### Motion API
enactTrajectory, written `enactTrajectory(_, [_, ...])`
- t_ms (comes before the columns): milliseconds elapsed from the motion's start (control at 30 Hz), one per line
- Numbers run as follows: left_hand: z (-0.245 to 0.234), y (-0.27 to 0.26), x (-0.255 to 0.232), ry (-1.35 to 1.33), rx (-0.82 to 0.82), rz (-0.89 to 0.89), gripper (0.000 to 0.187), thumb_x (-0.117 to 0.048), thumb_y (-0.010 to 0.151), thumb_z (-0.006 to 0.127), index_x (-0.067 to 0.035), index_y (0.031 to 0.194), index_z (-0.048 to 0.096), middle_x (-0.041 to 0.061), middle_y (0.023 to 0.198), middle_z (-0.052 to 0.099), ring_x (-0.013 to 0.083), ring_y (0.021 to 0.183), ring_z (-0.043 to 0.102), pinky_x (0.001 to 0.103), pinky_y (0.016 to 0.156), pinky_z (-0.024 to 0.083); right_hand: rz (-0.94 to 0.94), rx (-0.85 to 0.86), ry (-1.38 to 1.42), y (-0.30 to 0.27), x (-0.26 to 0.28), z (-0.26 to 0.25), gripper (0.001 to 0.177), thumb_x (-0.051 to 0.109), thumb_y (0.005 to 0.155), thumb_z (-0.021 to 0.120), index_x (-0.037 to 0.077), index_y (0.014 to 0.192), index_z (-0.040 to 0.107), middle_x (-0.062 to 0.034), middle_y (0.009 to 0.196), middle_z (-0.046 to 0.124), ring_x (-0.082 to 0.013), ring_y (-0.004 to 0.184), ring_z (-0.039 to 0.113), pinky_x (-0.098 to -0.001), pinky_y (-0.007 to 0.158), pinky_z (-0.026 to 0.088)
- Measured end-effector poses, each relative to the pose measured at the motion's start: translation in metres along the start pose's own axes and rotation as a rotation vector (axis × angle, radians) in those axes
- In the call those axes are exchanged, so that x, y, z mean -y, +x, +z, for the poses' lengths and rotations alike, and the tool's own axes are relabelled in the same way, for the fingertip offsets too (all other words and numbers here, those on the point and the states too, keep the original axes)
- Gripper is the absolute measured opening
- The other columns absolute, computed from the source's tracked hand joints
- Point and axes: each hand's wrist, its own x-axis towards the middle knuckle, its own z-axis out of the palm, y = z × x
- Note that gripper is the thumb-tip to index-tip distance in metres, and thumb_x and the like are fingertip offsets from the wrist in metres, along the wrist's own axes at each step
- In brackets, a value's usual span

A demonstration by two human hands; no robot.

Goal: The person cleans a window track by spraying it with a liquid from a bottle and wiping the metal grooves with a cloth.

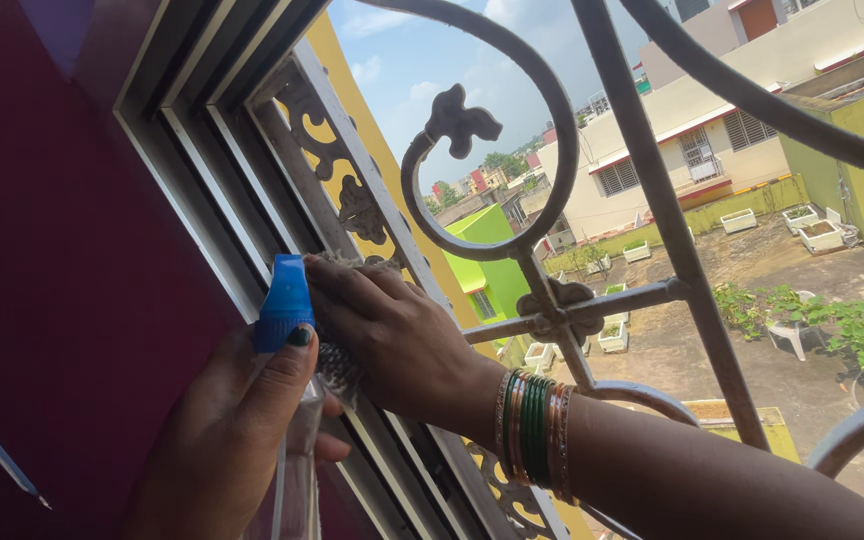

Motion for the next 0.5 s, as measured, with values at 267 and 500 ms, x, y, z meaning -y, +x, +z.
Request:
enactTrajectory(267, [-0.010,0.009,-0.043,0.005,-0.071,-0.088,0.061,-0.054,0.096,0.056,-0.005,0.133,0.054,0.023,0.094,0.070,0.0283,0.073,0.074,0.042,0.064,0.061,-0.037,-0.136,0.013,0.045,-0.018,0.005,0.061,0.002,0.085,0.068,0.010,0.145,0.058,-0.0117,0.155,0.050,-0.0339,0.138,0.056,-0.0427,0.115,0.049])
enactTrajectory(500, [-0.016,0.009,-0.042,0.057,-0.130,-0.202,0.062,-0.057,0.096,0.055,-0.008,0.134,0.056,0.025,0.096,0.072,0.0333,0.074,0.075,0.046,0.066,0.059,-0.036,-0.070,-0.012,0.023,-0.006,0.001,0.059,0.007,0.089,0.070,0.007,0.145,0.055,-0.0157,0.153,0.049,-0.0354,0.132,0.057,-0.0449,0.112,0.050])
